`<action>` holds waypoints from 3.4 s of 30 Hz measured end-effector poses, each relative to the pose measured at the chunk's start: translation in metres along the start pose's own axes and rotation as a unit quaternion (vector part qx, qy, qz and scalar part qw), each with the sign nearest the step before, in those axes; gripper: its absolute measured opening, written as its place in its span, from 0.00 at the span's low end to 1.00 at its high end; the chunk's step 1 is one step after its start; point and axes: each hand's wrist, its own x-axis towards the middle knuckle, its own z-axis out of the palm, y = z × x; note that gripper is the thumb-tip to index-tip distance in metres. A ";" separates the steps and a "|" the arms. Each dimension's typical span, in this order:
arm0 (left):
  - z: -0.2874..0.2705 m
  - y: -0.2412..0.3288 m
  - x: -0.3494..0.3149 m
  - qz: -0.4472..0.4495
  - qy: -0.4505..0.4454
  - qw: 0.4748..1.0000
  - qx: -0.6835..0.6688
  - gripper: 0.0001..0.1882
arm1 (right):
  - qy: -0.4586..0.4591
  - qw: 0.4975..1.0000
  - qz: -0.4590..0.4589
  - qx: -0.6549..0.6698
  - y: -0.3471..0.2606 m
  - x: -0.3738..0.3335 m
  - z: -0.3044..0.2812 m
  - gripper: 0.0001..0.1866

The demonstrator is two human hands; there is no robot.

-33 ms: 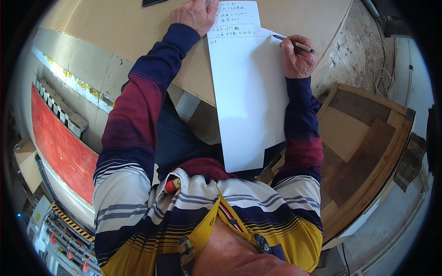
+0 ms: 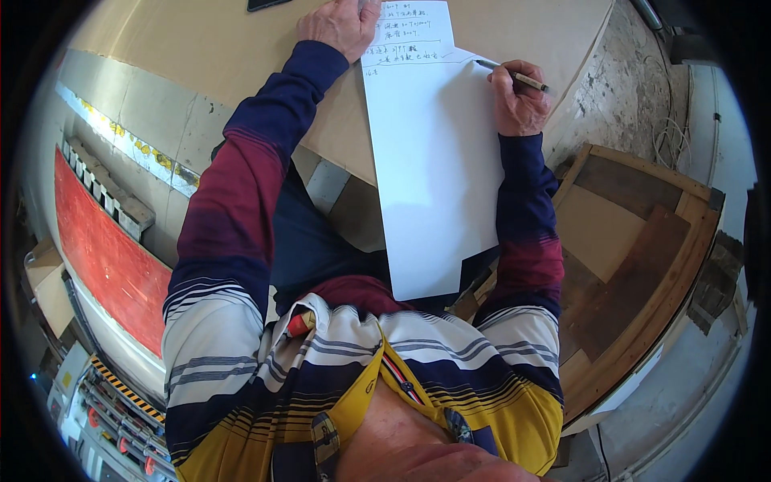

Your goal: The recorder is sitting at a desk and writing notes on a piece of paper using a pen.

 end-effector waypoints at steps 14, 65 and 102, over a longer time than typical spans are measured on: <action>0.005 -0.006 0.000 0.009 0.005 1.000 0.003 0.14 | 0.042 0.999 0.014 0.023 -0.006 -0.004 0.000 0.06; 0.012 -0.008 0.000 -0.015 -0.008 1.000 -0.002 0.14 | 0.032 0.999 -0.021 0.019 0.009 -0.003 -0.003 0.06; 0.008 -0.006 0.000 0.005 0.019 1.000 -0.016 0.14 | 0.059 0.998 0.030 0.022 -0.007 -0.001 -0.005 0.06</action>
